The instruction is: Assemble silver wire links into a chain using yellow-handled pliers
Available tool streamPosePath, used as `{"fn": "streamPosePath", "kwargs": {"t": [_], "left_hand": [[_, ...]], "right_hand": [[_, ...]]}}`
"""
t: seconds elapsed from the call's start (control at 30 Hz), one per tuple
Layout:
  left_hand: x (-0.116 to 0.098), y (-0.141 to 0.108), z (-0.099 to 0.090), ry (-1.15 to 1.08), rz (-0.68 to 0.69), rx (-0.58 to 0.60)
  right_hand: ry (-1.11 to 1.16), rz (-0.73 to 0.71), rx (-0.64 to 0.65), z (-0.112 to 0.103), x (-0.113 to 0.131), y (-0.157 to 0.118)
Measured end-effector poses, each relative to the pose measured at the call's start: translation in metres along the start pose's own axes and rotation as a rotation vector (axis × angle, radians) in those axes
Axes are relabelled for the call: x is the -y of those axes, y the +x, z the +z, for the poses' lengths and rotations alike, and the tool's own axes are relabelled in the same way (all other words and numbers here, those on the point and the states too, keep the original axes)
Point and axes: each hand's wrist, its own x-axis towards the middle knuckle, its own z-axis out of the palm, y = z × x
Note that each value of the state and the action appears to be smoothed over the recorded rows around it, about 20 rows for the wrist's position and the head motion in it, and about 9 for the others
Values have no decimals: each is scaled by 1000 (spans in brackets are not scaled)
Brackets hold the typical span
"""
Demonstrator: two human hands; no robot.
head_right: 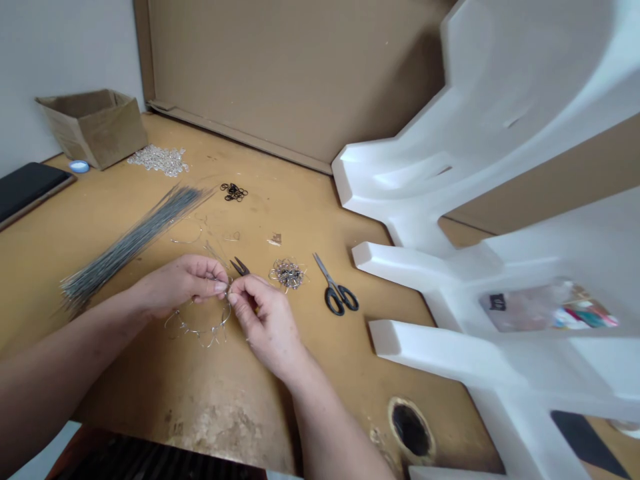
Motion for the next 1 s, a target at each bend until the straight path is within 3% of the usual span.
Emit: {"fn": "streamPosePath", "kwargs": {"t": [0.23, 0.53, 1.0], "left_hand": [[-6, -4, 1, 44, 21, -26], [-9, -4, 0, -28, -51, -16], [-9, -5, -1, -26, -27, -8]], "right_hand": [[83, 63, -9, 1, 0, -2], [109, 96, -40, -2, 1, -1], [-12, 18, -68, -7, 2, -2]]}}
